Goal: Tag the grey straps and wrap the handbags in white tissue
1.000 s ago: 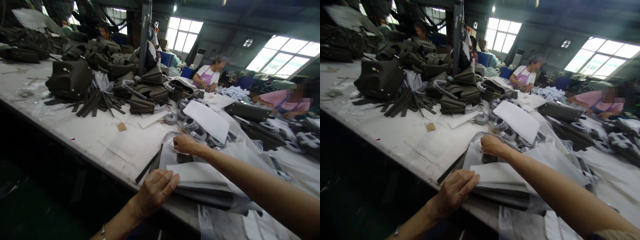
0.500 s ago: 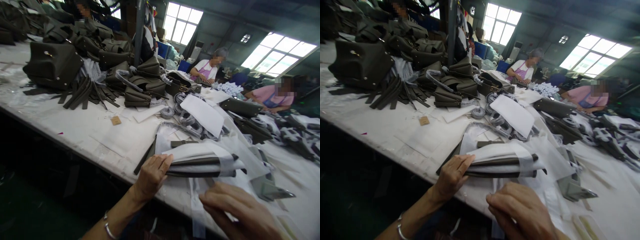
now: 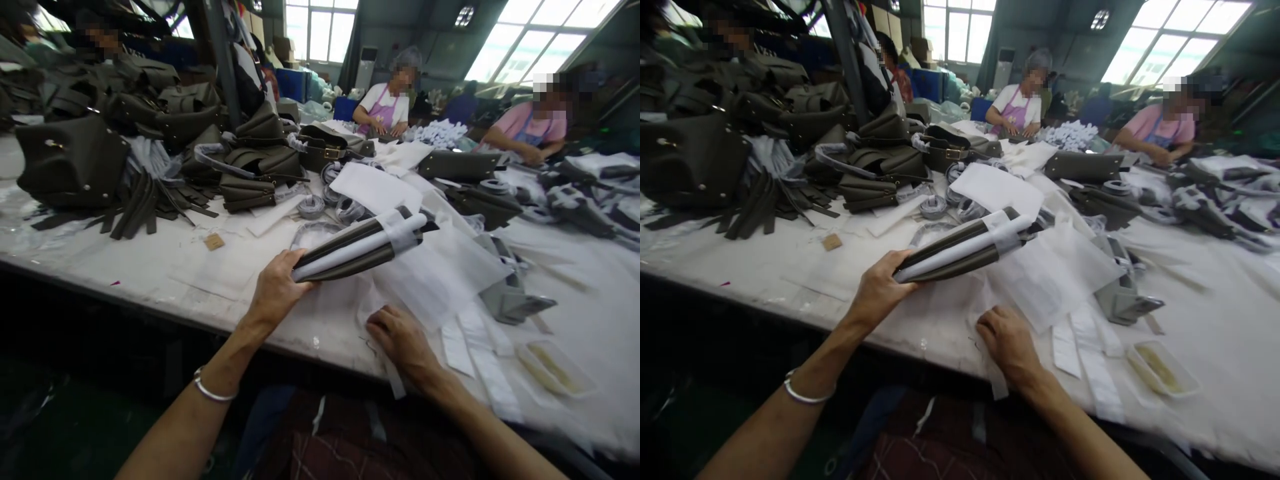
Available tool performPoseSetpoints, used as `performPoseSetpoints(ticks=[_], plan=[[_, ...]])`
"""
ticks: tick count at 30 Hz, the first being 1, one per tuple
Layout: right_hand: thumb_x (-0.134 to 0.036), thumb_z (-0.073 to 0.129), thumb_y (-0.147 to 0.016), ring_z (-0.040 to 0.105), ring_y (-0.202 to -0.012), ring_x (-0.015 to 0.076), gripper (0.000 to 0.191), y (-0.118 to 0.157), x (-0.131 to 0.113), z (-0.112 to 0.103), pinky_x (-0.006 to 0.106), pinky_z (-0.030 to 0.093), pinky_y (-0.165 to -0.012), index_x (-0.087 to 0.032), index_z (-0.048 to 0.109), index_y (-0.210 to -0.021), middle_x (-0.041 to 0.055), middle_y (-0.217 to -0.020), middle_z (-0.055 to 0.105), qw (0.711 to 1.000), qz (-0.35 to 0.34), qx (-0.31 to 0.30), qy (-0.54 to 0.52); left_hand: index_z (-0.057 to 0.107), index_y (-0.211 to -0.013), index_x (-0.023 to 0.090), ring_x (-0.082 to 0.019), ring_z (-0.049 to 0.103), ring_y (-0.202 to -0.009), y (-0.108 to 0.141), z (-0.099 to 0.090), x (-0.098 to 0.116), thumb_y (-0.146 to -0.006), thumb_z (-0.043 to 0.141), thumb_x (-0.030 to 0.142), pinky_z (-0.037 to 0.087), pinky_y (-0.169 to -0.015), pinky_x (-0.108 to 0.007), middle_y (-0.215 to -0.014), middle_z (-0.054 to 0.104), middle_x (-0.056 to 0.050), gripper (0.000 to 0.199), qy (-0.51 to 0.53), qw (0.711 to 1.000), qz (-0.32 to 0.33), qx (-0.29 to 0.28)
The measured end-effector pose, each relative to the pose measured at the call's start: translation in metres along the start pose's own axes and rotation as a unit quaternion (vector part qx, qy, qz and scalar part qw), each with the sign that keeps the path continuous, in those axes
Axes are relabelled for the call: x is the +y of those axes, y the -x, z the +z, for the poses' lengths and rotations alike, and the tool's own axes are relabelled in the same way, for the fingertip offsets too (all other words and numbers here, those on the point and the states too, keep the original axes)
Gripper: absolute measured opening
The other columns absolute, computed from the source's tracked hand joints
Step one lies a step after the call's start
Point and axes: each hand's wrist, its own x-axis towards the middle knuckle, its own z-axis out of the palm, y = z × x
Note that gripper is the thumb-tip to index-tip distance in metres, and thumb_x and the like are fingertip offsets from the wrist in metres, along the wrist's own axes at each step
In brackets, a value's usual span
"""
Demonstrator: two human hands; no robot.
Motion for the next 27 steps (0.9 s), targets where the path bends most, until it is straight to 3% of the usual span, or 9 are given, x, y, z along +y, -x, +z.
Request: performPoseSetpoints(ticks=[3,6,9,12,15,17,21,24,27], plan=[[-0.021,0.056,-0.091,0.061,-0.083,0.0191,0.015,-0.005,-0.036,0.011,0.032,0.046,-0.081,-0.020,0.070,-0.086,0.0039,-0.085,0.066,0.995,-0.042,-0.050,-0.069,0.061,-0.118,0.019,-0.023,0.064,-0.106,-0.004,-0.002,0.003,-0.071,0.080,0.016,0.051,-0.097,-0.037,-0.112,0.067,-0.004,0.051,-0.005,1.000,-0.003,-0.008],[-0.019,0.061,-0.086,0.061,-0.080,0.0161,0.011,-0.008,-0.074,0.028,0.027,0.045,-0.077,-0.020,0.072,-0.083,0.0011,-0.082,0.067,0.968,-0.020,-0.095,-0.231,0.061,-0.118,0.019,-0.023,0.064,-0.106,-0.006,-0.003,0.007,-0.069,0.081,0.015,0.051,-0.097,-0.036,-0.113,0.067,-0.004,0.053,-0.014,1.000,0.000,-0.017],[-0.023,0.065,-0.082,0.057,-0.070,0.0128,0.009,-0.008,-0.101,0.040,0.023,0.043,-0.065,-0.018,0.071,-0.079,-0.0014,-0.073,0.064,0.888,0.074,-0.144,-0.430,0.060,-0.118,0.019,-0.023,0.064,-0.105,-0.004,-0.004,0.009,-0.069,0.082,0.017,0.051,-0.096,-0.037,-0.111,0.067,-0.005,0.054,-0.025,0.999,0.010,-0.032],[-0.040,0.069,-0.080,0.048,-0.061,0.0103,0.024,-0.005,-0.111,0.044,0.022,0.039,-0.057,-0.016,0.072,-0.078,-0.0029,-0.065,0.058,0.797,0.129,-0.201,-0.554,0.059,-0.119,0.019,-0.024,0.064,-0.104,-0.001,-0.002,0.006,-0.068,0.084,0.018,0.052,-0.094,-0.038,-0.110,0.067,-0.005,0.057,-0.033,0.998,0.025,-0.045],[-0.044,0.069,-0.078,0.046,-0.056,0.0098,0.029,0.000,-0.111,0.041,0.022,0.037,-0.053,-0.016,0.074,-0.083,-0.0034,-0.063,0.057,0.763,0.149,-0.260,-0.573,0.059,-0.119,0.020,-0.024,0.064,-0.104,-0.001,0.000,0.002,-0.067,0.085,0.019,0.052,-0.094,-0.038,-0.110,0.067,-0.005,0.058,-0.034,0.998,0.032,-0.044],[-0.033,0.066,-0.078,0.052,-0.058,0.0113,0.019,0.003,-0.108,0.036,0.022,0.040,-0.053,-0.017,0.076,-0.082,-0.0023,-0.065,0.062,0.790,0.147,-0.278,-0.527,0.059,-0.119,0.020,-0.024,0.064,-0.104,-0.004,0.000,0.000,-0.067,0.085,0.019,0.052,-0.094,-0.038,-0.111,0.067,-0.005,0.058,-0.030,0.998,0.033,-0.042],[-0.015,0.060,-0.073,0.063,-0.069,0.0143,0.018,0.006,-0.092,0.016,0.022,0.044,-0.062,-0.019,0.077,-0.078,-0.0004,-0.075,0.072,0.880,0.078,-0.270,-0.383,0.059,-0.119,0.019,-0.024,0.064,-0.104,-0.010,-0.003,-0.004,-0.067,0.086,0.019,0.051,-0.094,-0.037,-0.110,0.066,-0.005,0.058,-0.026,0.998,0.028,-0.049],[-0.017,0.063,-0.074,0.064,-0.069,0.0147,0.013,0.004,-0.073,-0.015,0.022,0.045,-0.063,-0.020,0.076,-0.075,-0.0008,-0.074,0.072,0.911,0.071,-0.260,-0.311,0.058,-0.122,0.019,-0.025,0.063,-0.104,-0.002,-0.003,-0.007,-0.070,0.084,0.019,0.052,-0.093,-0.037,-0.109,0.065,-0.006,0.059,-0.032,0.997,0.046,-0.056],[-0.027,0.068,-0.079,0.064,-0.069,0.0155,0.010,-0.002,-0.056,-0.059,0.023,0.047,-0.064,-0.022,0.072,-0.072,-0.0011,-0.070,0.070,0.938,0.058,-0.202,-0.275,0.054,-0.128,0.017,-0.025,0.061,-0.103,0.022,0.004,-0.011,-0.078,0.075,0.017,0.054,-0.090,-0.038,-0.110,0.065,-0.008,0.054,-0.050,0.991,0.118,-0.043]])
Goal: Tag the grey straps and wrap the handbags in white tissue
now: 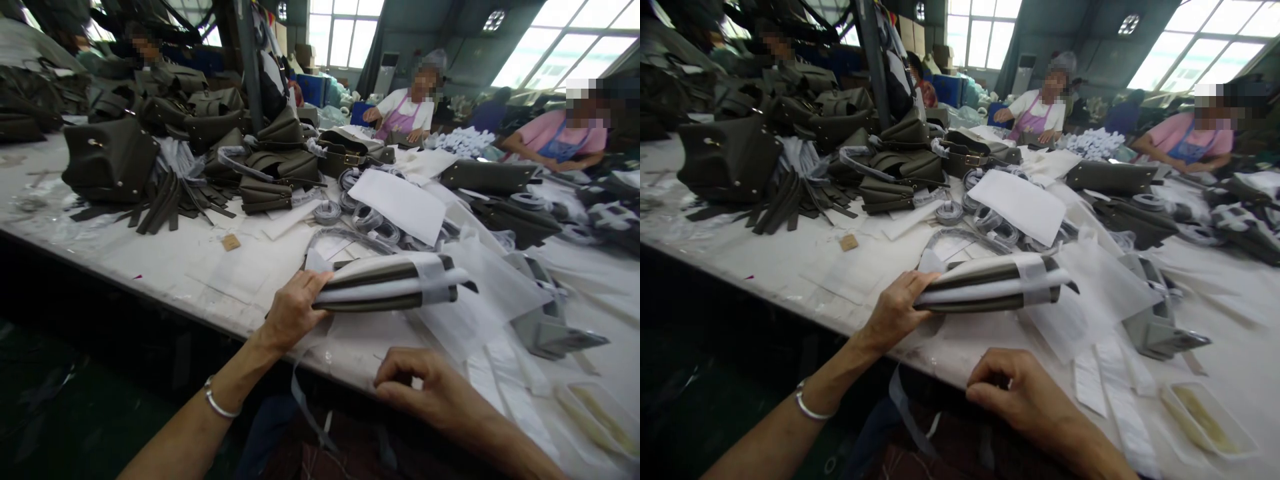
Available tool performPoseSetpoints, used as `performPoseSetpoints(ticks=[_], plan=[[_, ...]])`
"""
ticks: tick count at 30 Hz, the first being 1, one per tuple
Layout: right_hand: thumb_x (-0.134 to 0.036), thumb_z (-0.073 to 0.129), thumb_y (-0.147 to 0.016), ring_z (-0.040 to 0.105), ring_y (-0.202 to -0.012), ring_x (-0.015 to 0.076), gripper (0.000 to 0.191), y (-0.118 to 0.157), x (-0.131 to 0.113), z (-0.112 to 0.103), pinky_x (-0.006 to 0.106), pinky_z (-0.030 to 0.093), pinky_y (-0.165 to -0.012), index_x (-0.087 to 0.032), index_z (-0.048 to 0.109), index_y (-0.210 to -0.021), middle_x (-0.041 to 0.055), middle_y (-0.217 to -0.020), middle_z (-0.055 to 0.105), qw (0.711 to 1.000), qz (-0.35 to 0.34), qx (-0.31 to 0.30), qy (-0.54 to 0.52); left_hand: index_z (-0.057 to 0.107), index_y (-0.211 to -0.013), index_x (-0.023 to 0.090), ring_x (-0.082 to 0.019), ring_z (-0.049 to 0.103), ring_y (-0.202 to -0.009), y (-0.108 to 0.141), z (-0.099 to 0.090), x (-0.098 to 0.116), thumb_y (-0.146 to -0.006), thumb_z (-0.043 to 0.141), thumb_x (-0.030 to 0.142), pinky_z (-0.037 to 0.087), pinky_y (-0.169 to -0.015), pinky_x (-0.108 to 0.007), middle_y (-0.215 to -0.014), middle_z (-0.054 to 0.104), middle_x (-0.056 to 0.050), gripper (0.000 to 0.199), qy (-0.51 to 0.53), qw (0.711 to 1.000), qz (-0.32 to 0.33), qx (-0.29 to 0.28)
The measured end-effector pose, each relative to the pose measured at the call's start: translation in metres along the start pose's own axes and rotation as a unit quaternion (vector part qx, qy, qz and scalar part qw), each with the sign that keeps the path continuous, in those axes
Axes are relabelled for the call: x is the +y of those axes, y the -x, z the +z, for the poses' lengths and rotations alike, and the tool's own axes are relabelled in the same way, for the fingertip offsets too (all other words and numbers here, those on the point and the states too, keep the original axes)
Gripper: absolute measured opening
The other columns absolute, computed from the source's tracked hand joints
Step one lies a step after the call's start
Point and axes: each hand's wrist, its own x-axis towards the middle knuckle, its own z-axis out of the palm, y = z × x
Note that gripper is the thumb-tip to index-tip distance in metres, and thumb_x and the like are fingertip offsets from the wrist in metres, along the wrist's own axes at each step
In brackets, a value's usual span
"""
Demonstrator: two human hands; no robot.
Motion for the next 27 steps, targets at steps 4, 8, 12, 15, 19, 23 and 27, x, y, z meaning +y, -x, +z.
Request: performPoseSetpoints(ticks=[4,8,12,15,19,23,27], plan=[[-0.042,0.068,-0.084,0.062,-0.061,0.0157,0.023,0.003,-0.021,-0.056,0.025,0.048,-0.058,-0.023,0.071,-0.072,0.0008,-0.067,0.069,0.989,-0.097,0.098,0.045,0.053,-0.132,0.012,-0.024,0.061,-0.106,0.038,0.018,0.005,-0.093,0.055,0.015,0.054,-0.092,-0.038,-0.114,0.066,-0.013,0.039,-0.057,0.990,0.126,0.029],[-0.048,0.064,-0.086,0.065,-0.066,0.0176,0.028,-0.034,-0.027,-0.086,0.026,0.049,-0.059,-0.023,0.072,-0.079,0.0018,-0.072,0.071,0.981,-0.080,0.139,0.107,0.057,-0.129,0.014,-0.022,0.059,-0.111,0.059,0.026,0.008,-0.097,0.046,0.010,0.051,-0.100,-0.039,-0.116,0.067,-0.011,0.034,-0.100,0.981,0.152,0.059],[-0.038,0.057,-0.088,0.067,-0.080,0.0193,0.023,-0.098,-0.003,-0.099,0.028,0.051,-0.070,-0.023,0.074,-0.092,0.0026,-0.089,0.075,0.964,-0.046,0.093,0.245,0.059,-0.127,0.012,-0.020,0.059,-0.114,0.063,0.020,0.006,-0.100,0.039,0.009,0.050,-0.104,-0.040,-0.115,0.068,-0.011,0.034,-0.087,0.979,0.166,0.082],[-0.034,0.057,-0.088,0.068,-0.086,0.0208,0.030,-0.142,0.020,-0.105,0.030,0.051,-0.078,-0.019,0.070,-0.112,0.0065,-0.100,0.074,0.929,-0.004,0.046,0.366,0.061,-0.125,0.011,-0.018,0.059,-0.114,0.064,0.016,0.004,-0.101,0.038,0.008,0.049,-0.107,-0.041,-0.113,0.068,-0.010,0.033,-0.077,0.977,0.180,0.080],[-0.032,0.067,-0.083,0.067,-0.093,0.0231,0.052,-0.179,0.039,-0.102,0.033,0.049,-0.082,-0.021,0.057,-0.134,0.0097,-0.118,0.067,0.904,-0.009,0.006,0.428,0.062,-0.124,0.013,-0.017,0.060,-0.115,0.065,0.015,0.002,-0.101,0.038,0.010,0.049,-0.108,-0.041,-0.112,0.070,-0.009,0.033,-0.069,0.978,0.182,0.071],[-0.028,0.072,-0.079,0.064,-0.091,0.0260,0.044,-0.198,0.038,-0.094,0.034,0.047,-0.073,-0.024,0.062,-0.122,0.0101,-0.119,0.063,0.877,-0.032,-0.025,0.480,0.062,-0.123,0.012,-0.018,0.060,-0.115,0.063,0.013,0.002,-0.101,0.038,0.008,0.049,-0.108,-0.040,-0.110,0.070,-0.009,0.033,-0.060,0.980,0.179,0.061],[-0.023,0.067,-0.083,0.060,-0.096,0.0257,0.012,-0.210,0.024,-0.091,0.033,0.043,-0.077,-0.019,0.068,-0.094,0.0095,-0.106,0.065,0.851,-0.070,-0.057,0.518,0.065,-0.120,0.010,-0.017,0.060,-0.113,0.056,0.008,0.005,-0.101,0.036,0.007,0.048,-0.107,-0.039,-0.109,0.071,-0.009,0.034,-0.051,0.982,0.172,0.065]])
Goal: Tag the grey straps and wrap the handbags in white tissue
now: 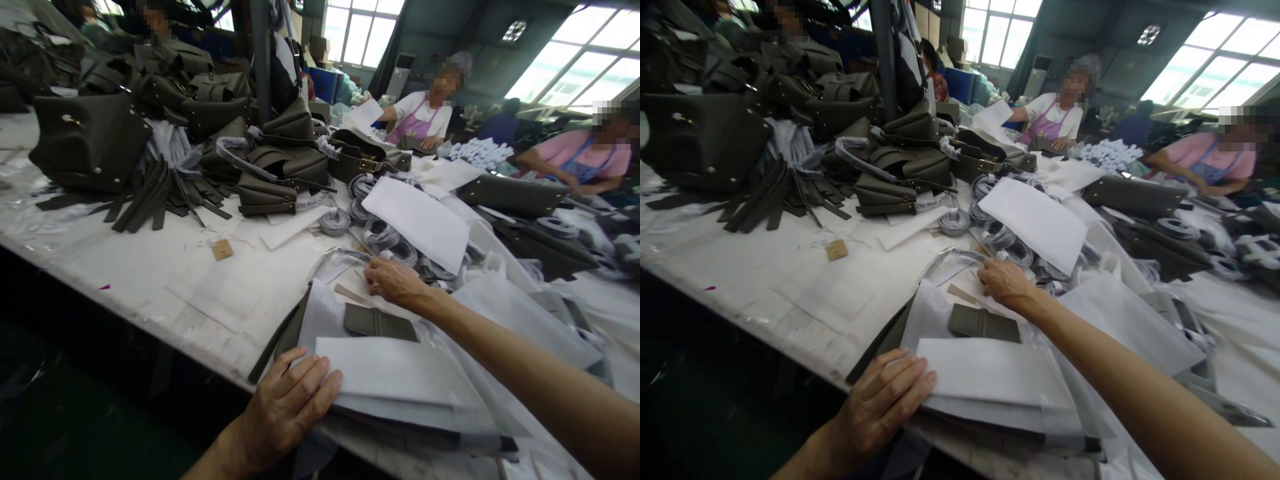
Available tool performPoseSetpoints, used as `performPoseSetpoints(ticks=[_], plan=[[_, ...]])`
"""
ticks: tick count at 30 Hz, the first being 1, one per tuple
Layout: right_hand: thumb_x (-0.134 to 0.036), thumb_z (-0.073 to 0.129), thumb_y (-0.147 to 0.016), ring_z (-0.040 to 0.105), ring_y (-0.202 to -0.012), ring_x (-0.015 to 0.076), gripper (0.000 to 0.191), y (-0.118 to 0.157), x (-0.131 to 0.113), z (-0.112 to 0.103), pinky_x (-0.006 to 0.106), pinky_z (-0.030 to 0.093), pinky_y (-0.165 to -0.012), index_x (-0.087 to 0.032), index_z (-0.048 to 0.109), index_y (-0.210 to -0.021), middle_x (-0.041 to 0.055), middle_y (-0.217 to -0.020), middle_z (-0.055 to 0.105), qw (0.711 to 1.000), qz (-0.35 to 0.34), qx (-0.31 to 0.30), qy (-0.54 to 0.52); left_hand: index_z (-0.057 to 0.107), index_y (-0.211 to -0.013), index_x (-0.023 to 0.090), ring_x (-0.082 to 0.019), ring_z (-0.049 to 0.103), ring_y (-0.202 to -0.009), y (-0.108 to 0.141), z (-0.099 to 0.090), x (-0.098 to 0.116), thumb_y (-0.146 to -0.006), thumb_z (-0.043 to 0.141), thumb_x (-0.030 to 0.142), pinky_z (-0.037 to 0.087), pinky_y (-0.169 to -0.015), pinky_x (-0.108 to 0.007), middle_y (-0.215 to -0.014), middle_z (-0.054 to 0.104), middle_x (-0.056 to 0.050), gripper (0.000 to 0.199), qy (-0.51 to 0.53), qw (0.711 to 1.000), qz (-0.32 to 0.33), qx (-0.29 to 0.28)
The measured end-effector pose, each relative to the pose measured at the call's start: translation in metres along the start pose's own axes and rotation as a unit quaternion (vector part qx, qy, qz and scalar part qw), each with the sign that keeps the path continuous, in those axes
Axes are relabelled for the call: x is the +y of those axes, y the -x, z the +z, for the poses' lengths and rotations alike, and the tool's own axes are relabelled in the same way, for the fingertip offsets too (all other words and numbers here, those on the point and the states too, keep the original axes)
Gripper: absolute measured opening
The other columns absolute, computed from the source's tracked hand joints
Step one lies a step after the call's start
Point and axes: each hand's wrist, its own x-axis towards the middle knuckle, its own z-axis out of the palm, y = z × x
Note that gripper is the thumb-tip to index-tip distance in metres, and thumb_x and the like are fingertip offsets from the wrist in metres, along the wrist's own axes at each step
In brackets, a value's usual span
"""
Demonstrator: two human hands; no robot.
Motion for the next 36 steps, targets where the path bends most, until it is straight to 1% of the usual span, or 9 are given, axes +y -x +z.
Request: performPoseSetpoints(ticks=[4,10,16,22,25,28,30,32,36], plan=[[-0.019,0.067,-0.081,0.060,-0.096,0.0246,0.003,-0.010,-0.008,-0.007,0.033,0.041,-0.080,-0.017,0.068,-0.084,0.0102,-0.103,0.066,0.999,-0.025,-0.014,0.023,0.065,-0.120,0.010,-0.019,0.062,-0.109,-0.014,-0.003,0.004,-0.100,0.038,0.007,0.051,-0.102,-0.040,-0.109,0.071,-0.010,0.034,-0.003,1.000,-0.003,-0.002],[-0.024,0.063,-0.083,0.064,-0.088,0.0234,0.010,-0.017,-0.012,-0.015,0.030,0.041,-0.070,-0.019,0.068,-0.090,0.0084,-0.096,0.069,0.999,0.031,0.001,0.010,0.065,-0.119,0.009,-0.021,0.064,-0.100,-0.026,0.011,0.015,-0.099,0.042,0.010,0.056,-0.092,-0.040,-0.108,0.070,-0.011,0.031,-0.007,1.000,0.010,-0.003],[-0.030,0.062,-0.083,0.065,-0.078,0.0181,0.011,-0.001,-0.023,-0.055,0.026,0.039,-0.062,-0.025,0.067,-0.091,0.0010,-0.088,0.072,0.997,0.061,0.040,-0.039,0.063,-0.121,0.011,-0.018,0.063,-0.103,-0.021,0.017,0.009,-0.099,0.043,0.010,0.055,-0.093,-0.038,-0.108,0.070,-0.010,0.030,-0.017,0.999,0.030,-0.007],[-0.029,0.061,-0.083,0.064,-0.074,0.0177,0.011,0.004,-0.046,-0.082,0.025,0.038,-0.062,-0.023,0.068,-0.088,0.0019,-0.082,0.073,0.987,0.086,0.114,-0.071,0.062,-0.122,0.010,-0.019,0.063,-0.104,-0.028,0.011,0.005,-0.099,0.044,0.010,0.055,-0.093,-0.039,-0.109,0.070,-0.010,0.029,-0.013,0.999,0.047,-0.014],[-0.026,0.060,-0.082,0.064,-0.076,0.0191,0.013,0.007,-0.058,-0.091,0.026,0.036,-0.060,-0.025,0.070,-0.090,0.0029,-0.087,0.074,0.991,0.082,0.094,-0.053,0.061,-0.124,0.009,-0.020,0.063,-0.104,-0.028,0.011,0.003,-0.100,0.042,0.011,0.055,-0.091,-0.038,-0.110,0.070,-0.011,0.031,-0.009,0.999,0.044,-0.024],[-0.027,0.062,-0.081,0.063,-0.074,0.0189,0.013,0.024,-0.077,-0.099,0.026,0.032,-0.057,-0.026,0.071,-0.090,0.0027,-0.085,0.073,0.994,0.060,0.070,-0.055,0.059,-0.125,0.010,-0.020,0.063,-0.103,-0.026,0.013,-0.001,-0.100,0.040,0.010,0.055,-0.089,-0.037,-0.112,0.069,-0.011,0.031,-0.007,0.999,0.030,-0.034],[-0.026,0.062,-0.082,0.062,-0.069,0.0168,0.010,0.044,-0.093,-0.098,0.026,0.031,-0.056,-0.025,0.070,-0.087,0.0019,-0.078,0.071,0.994,0.032,0.060,-0.083,0.057,-0.127,0.011,-0.020,0.062,-0.104,-0.023,0.014,-0.003,-0.100,0.041,0.011,0.055,-0.089,-0.037,-0.113,0.068,-0.011,0.032,-0.001,0.999,0.023,-0.044],[-0.023,0.062,-0.083,0.059,-0.064,0.0147,0.006,0.065,-0.109,-0.086,0.026,0.030,-0.056,-0.023,0.068,-0.083,0.0010,-0.072,0.069,0.992,-0.006,0.045,-0.117,0.057,-0.125,0.010,-0.022,0.062,-0.104,-0.019,0.016,-0.002,-0.102,0.040,0.020,0.054,-0.090,-0.040,-0.111,0.067,-0.013,0.030,0.022,0.998,0.012,-0.050],[-0.021,0.059,-0.087,0.056,-0.062,0.0135,0.007,0.097,-0.134,-0.042,0.025,0.032,-0.057,-0.020,0.061,-0.080,0.0006,-0.072,0.066,0.979,-0.083,0.046,-0.182,0.057,-0.117,0.009,-0.025,0.061,-0.101,-0.011,0.023,0.001,-0.102,0.039,0.041,0.054,-0.090,-0.043,-0.098,0.066,-0.013,0.039,0.068,0.996,-0.039,-0.029]])
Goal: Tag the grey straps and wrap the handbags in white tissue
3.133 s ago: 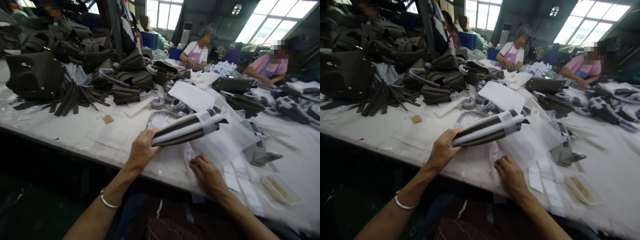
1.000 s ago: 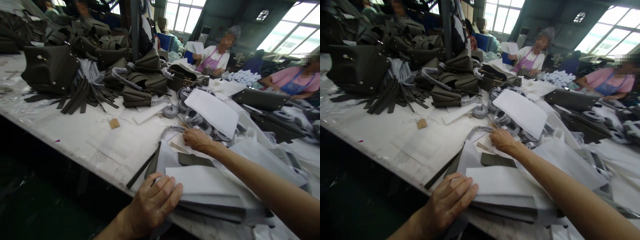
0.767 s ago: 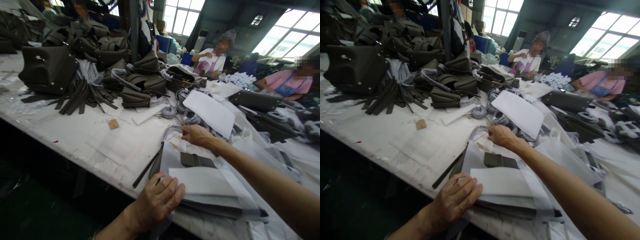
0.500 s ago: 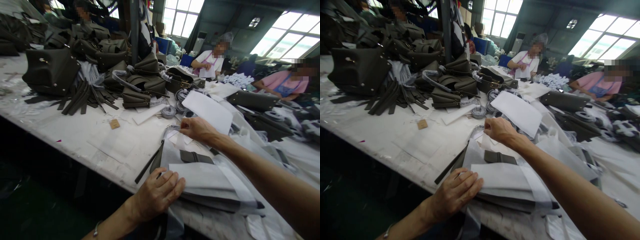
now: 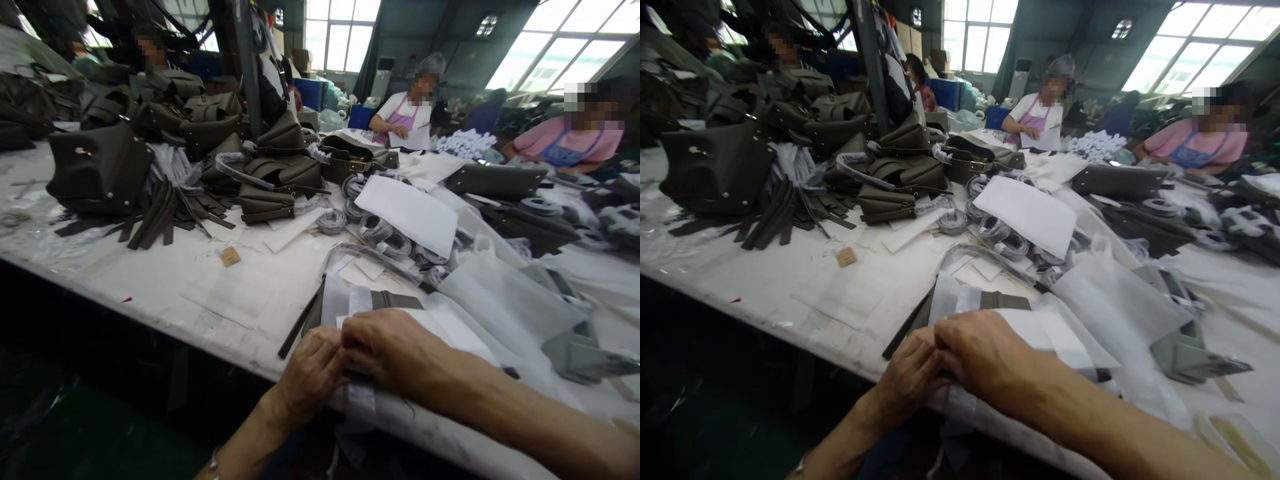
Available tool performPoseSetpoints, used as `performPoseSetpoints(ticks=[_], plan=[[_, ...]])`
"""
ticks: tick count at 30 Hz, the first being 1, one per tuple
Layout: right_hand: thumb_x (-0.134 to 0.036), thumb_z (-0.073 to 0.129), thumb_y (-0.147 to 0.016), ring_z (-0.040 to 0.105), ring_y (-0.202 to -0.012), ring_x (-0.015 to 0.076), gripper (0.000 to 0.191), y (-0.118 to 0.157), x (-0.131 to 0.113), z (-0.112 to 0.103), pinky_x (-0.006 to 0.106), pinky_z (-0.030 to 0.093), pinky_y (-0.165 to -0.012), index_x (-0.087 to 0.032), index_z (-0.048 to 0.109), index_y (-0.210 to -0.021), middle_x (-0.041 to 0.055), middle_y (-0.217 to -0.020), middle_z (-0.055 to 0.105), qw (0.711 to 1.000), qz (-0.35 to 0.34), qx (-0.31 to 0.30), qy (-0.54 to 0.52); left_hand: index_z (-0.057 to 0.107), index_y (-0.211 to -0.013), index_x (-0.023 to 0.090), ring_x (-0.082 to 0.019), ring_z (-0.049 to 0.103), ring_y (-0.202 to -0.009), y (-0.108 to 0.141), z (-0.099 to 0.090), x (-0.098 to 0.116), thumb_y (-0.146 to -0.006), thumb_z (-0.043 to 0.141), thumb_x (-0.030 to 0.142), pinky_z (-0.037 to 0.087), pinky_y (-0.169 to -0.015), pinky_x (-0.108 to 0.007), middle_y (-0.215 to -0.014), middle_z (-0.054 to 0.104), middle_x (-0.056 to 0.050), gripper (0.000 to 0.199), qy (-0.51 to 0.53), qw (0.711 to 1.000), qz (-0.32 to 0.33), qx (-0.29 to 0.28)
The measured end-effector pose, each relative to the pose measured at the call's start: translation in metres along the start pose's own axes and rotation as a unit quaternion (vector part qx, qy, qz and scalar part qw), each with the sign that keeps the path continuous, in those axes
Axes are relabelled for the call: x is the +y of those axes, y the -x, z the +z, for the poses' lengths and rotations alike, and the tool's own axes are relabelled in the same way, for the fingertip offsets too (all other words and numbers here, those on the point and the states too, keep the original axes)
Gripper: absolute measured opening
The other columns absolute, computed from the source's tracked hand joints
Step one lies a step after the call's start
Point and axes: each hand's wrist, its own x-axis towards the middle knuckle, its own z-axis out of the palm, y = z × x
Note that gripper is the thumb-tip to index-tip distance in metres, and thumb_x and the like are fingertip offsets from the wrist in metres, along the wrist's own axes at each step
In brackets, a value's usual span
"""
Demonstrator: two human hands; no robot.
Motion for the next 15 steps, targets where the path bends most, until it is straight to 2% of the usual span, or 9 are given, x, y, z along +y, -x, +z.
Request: performPoseSetpoints(ticks=[2,4,7,10,12,13,15], plan=[[-0.017,0.056,-0.090,0.057,-0.068,0.0140,0.004,0.010,-0.001,0.020,0.025,0.037,-0.062,-0.020,0.058,-0.089,0.0014,-0.080,0.067,0.998,-0.045,0.035,-0.041,0.052,-0.123,0.008,-0.024,0.061,-0.101,0.002,0.002,0.001,-0.102,0.042,0.040,0.054,-0.090,-0.041,-0.098,0.066,-0.013,0.040,0.004,1.000,-0.015,0.021],[-0.014,0.054,-0.091,0.059,-0.075,0.0140,0.008,0.018,-0.001,0.030,0.024,0.040,-0.069,-0.021,0.057,-0.095,0.0013,-0.087,0.067,0.991,-0.088,0.060,-0.083,0.048,-0.127,0.007,-0.023,0.062,-0.102,0.001,0.002,0.002,-0.102,0.043,0.037,0.054,-0.090,-0.039,-0.101,0.066,-0.013,0.040,0.006,0.999,-0.017,0.036],[-0.016,0.054,-0.092,0.060,-0.077,0.0143,0.007,0.024,0.002,0.022,0.024,0.041,-0.071,-0.022,0.058,-0.092,0.0006,-0.086,0.067,0.988,-0.111,0.065,-0.089,0.052,-0.125,0.011,-0.022,0.062,-0.104,-0.002,-0.001,0.003,-0.103,0.041,0.036,0.054,-0.091,-0.039,-0.105,0.067,-0.013,0.035,-0.001,1.000,-0.011,0.025],[-0.024,0.057,-0.092,0.061,-0.077,0.0170,0.007,0.023,0.016,-0.001,0.027,0.042,-0.071,-0.021,0.063,-0.090,0.0027,-0.084,0.067,0.993,-0.046,0.106,-0.023,0.054,-0.124,0.011,-0.023,0.063,-0.102,-0.004,-0.003,0.004,-0.102,0.041,0.034,0.054,-0.092,-0.040,-0.106,0.067,-0.013,0.034,-0.019,1.000,0.004,0.000],[-0.027,0.065,-0.088,0.063,-0.087,0.0207,0.012,0.016,0.030,-0.014,0.030,0.044,-0.078,-0.021,0.067,-0.099,0.0057,-0.095,0.069,0.991,0.008,0.130,0.011,0.053,-0.125,0.009,-0.023,0.062,-0.103,-0.003,-0.004,0.004,-0.102,0.041,0.033,0.054,-0.092,-0.041,-0.108,0.066,-0.014,0.036,-0.027,0.999,0.012,-0.011],[-0.029,0.069,-0.086,0.063,-0.094,0.0228,0.022,0.011,0.038,-0.018,0.032,0.044,-0.082,-0.020,0.067,-0.107,0.0074,-0.103,0.069,0.992,0.029,0.124,0.018,0.053,-0.126,0.008,-0.024,0.062,-0.103,-0.003,-0.004,0.004,-0.102,0.040,0.033,0.054,-0.092,-0.041,-0.109,0.066,-0.014,0.037,-0.031,0.999,0.015,-0.013],[-0.031,0.073,-0.081,0.063,-0.102,0.0254,0.038,-0.001,0.051,-0.020,0.034,0.045,-0.087,-0.019,0.066,-0.116,0.0096,-0.112,0.068,0.995,0.056,0.073,0.026,0.053,-0.127,0.008,-0.024,0.061,-0.104,-0.002,-0.004,0.003,-0.102,0.040,0.032,0.054,-0.091,-0.041,-0.109,0.066,-0.015,0.037,-0.038,0.999,0.017,-0.016]])
